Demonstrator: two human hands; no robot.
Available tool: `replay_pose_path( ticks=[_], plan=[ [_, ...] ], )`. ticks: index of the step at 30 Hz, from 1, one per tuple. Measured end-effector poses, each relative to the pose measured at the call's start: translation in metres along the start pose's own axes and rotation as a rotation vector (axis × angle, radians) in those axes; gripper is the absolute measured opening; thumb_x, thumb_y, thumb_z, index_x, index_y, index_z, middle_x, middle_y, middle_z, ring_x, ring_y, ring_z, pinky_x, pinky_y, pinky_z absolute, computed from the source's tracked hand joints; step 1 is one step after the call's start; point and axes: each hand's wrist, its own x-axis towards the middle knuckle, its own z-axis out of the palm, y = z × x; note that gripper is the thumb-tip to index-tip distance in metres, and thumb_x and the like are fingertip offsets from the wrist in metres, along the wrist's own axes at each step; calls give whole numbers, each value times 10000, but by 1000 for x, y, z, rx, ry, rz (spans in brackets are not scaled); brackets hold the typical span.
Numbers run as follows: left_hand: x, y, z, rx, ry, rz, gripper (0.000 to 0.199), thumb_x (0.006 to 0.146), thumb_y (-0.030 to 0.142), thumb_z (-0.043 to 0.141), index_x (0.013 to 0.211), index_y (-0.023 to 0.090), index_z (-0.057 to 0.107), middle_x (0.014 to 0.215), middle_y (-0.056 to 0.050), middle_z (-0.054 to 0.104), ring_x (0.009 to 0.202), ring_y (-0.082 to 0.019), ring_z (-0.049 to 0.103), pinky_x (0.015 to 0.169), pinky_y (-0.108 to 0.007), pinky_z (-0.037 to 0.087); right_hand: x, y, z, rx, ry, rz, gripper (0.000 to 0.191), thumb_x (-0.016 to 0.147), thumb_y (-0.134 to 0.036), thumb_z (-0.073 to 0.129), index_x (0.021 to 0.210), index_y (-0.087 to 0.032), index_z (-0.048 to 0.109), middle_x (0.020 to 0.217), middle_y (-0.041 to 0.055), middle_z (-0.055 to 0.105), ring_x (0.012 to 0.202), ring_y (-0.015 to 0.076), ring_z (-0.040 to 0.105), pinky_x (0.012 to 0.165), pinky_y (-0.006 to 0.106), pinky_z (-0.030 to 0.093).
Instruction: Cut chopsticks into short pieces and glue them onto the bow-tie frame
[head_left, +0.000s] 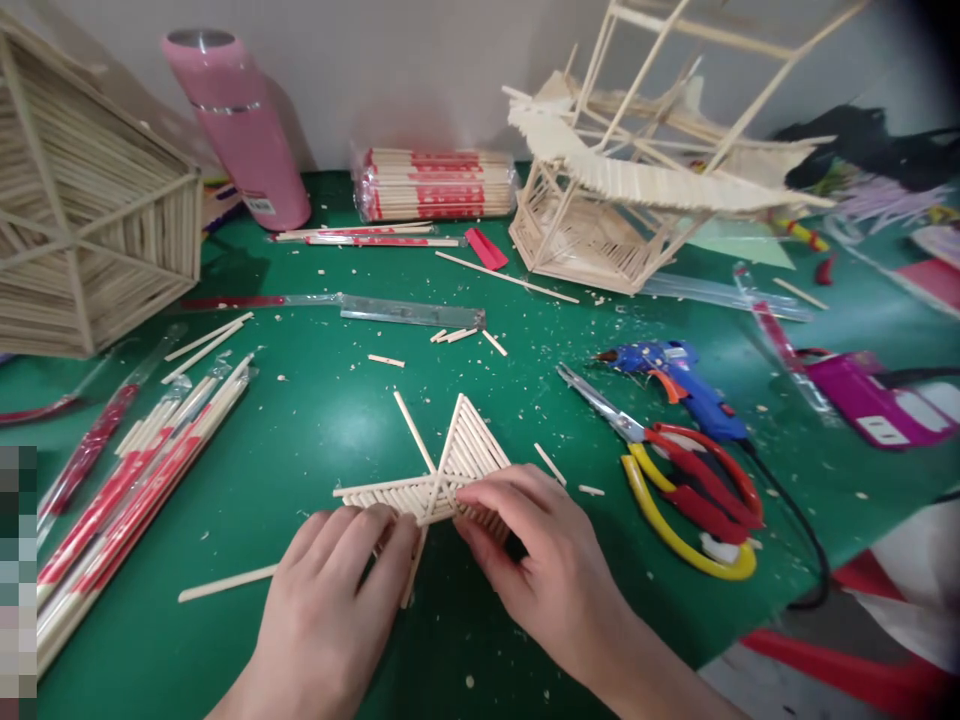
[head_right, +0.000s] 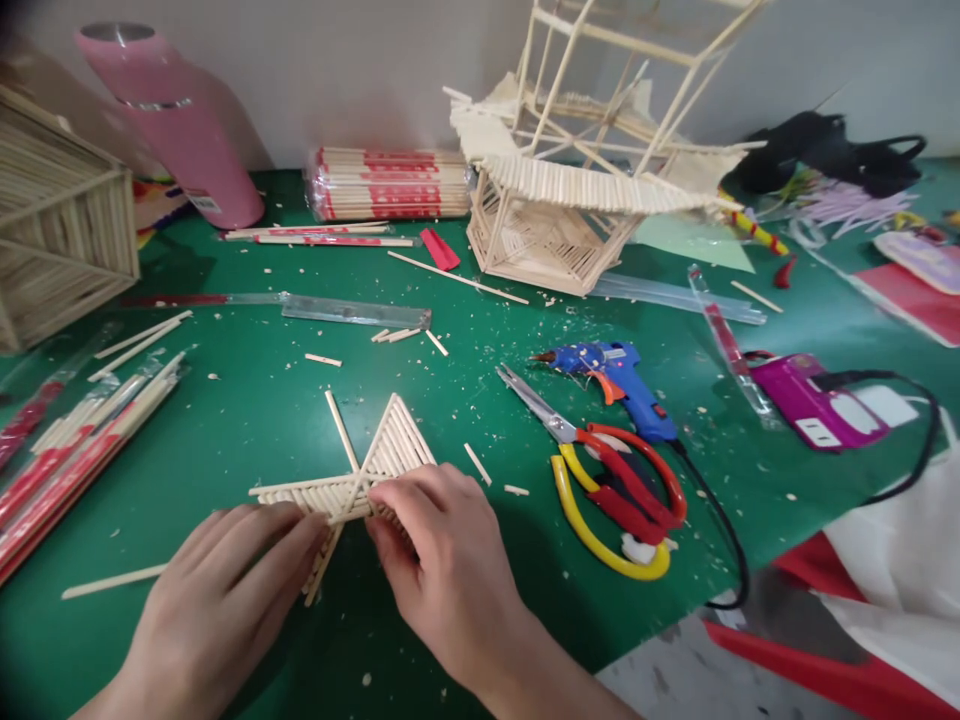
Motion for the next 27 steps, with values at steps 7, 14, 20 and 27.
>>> replay_pose_path(
  ticks=[7, 14, 20, 27],
  plan=[
    [1, 1, -2, 63, -30, 2, 233, 852, 116, 395, 869, 150, 625, 729, -52, 623, 651, -184, 505, 584, -292, 375, -1, 1, 1, -22, -43, 29, 142, 822, -149, 503, 929, -203, 579, 857, 45, 605, 790, 185, 536, 686, 345, 447],
    [-9, -3, 1, 174, -115, 71, 198, 830, 120, 454, 964, 161, 595, 812, -59, 633, 705, -201, 544, 641, -325, 371, 0, 1, 1, -17, -48, 35, 133, 813, -138, 519, 916, -200, 576, 848, 40, 611, 765, 185, 534, 665, 339, 438],
    [-7, 3, -1, 196, -93, 60, 189, 831, 104, 440, 920, 161, 597, 771, -50, 633, 683, -191, 552, 634, -328, 358, 2, 1, 2, -12, -34, 26, 128, 812, -137, 519, 906, -200, 581, 840, 39, 610, 753, 179, 534, 660, 331, 435],
    [-2, 7, -3, 228, -135, 45, 212, 825, 95, 413, 866, 167, 608, 749, -33, 646, 652, -173, 568, 621, -324, 364, 1, 1, 2, -8, -26, 37, 109, 804, -139, 526, 867, -199, 591, 823, 36, 613, 742, 178, 532, 650, 326, 434]
  ],
)
